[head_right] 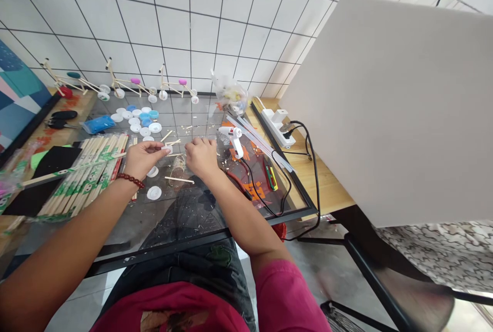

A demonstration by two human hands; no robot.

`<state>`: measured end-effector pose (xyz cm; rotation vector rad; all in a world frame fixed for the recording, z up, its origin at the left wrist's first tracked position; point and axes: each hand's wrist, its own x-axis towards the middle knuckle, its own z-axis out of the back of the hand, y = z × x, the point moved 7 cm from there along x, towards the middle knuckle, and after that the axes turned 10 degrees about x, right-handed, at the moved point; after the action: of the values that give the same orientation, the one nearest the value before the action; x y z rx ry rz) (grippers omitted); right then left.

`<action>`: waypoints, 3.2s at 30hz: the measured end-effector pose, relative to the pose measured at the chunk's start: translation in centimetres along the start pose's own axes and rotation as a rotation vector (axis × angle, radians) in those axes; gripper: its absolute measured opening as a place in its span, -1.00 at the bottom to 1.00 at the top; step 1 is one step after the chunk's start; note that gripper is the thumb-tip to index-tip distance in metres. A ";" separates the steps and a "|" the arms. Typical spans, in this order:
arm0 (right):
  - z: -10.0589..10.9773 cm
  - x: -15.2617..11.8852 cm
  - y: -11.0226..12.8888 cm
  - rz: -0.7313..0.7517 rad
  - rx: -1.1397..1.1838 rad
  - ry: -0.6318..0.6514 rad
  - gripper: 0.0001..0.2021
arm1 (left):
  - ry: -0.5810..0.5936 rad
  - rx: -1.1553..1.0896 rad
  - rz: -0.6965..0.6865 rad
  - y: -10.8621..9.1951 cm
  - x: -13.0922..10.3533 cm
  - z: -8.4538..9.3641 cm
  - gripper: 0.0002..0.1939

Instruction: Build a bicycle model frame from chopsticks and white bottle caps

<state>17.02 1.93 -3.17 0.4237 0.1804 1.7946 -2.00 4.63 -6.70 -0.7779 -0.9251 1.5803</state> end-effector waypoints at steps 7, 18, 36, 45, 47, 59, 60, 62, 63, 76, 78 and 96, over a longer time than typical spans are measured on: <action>-0.2 0.0 -0.2 0.013 -0.009 -0.005 -0.70 | 0.003 -0.018 -0.006 0.4 0.2 -0.2 -0.64; -0.2 0.0 0.0 0.033 -0.016 -0.002 -0.73 | -0.013 -0.006 -0.007 0.0 0.0 0.1 -0.63; -0.1 0.0 0.0 0.019 -0.013 0.032 -0.70 | -0.017 -0.022 -0.023 -0.2 -0.1 0.1 -0.69; -0.2 0.1 0.0 0.031 -0.021 0.014 -0.71 | -0.011 -0.012 -0.015 -0.1 0.0 0.1 -0.69; -0.3 0.1 0.1 0.038 -0.020 0.012 -0.71 | -0.017 -0.009 -0.017 -0.1 0.0 0.1 -0.69; -0.3 0.0 0.0 0.044 -0.022 0.013 -0.70 | -0.009 -0.031 -0.020 0.0 0.0 0.1 -0.62; -0.3 0.0 0.0 0.046 -0.022 0.014 -0.70 | -0.009 -0.030 -0.022 -0.1 0.0 0.1 -0.62; -0.3 0.0 0.1 0.048 -0.023 0.016 -0.70 | -0.011 -0.028 -0.023 -0.1 0.0 0.1 -0.63; -0.3 0.0 0.1 0.048 -0.025 0.017 -0.70 | -0.013 -0.027 -0.022 -0.2 -0.1 0.2 -0.64; 1.1 -0.1 1.2 0.096 0.155 0.035 -0.75 | -0.021 -0.016 -0.029 -0.4 -0.1 0.2 -0.69; 1.1 -0.3 2.0 0.156 0.217 0.123 -0.77 | -0.019 -0.018 -0.023 -0.6 -0.2 0.3 -0.70; 2.1 -0.7 0.1 -0.039 -0.147 0.262 -0.69 | -0.019 -0.033 0.002 0.0 0.0 0.2 -0.67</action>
<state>17.83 1.01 -1.37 0.0785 0.2361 1.8069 -2.14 4.57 -6.62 -0.7886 -0.9667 1.5795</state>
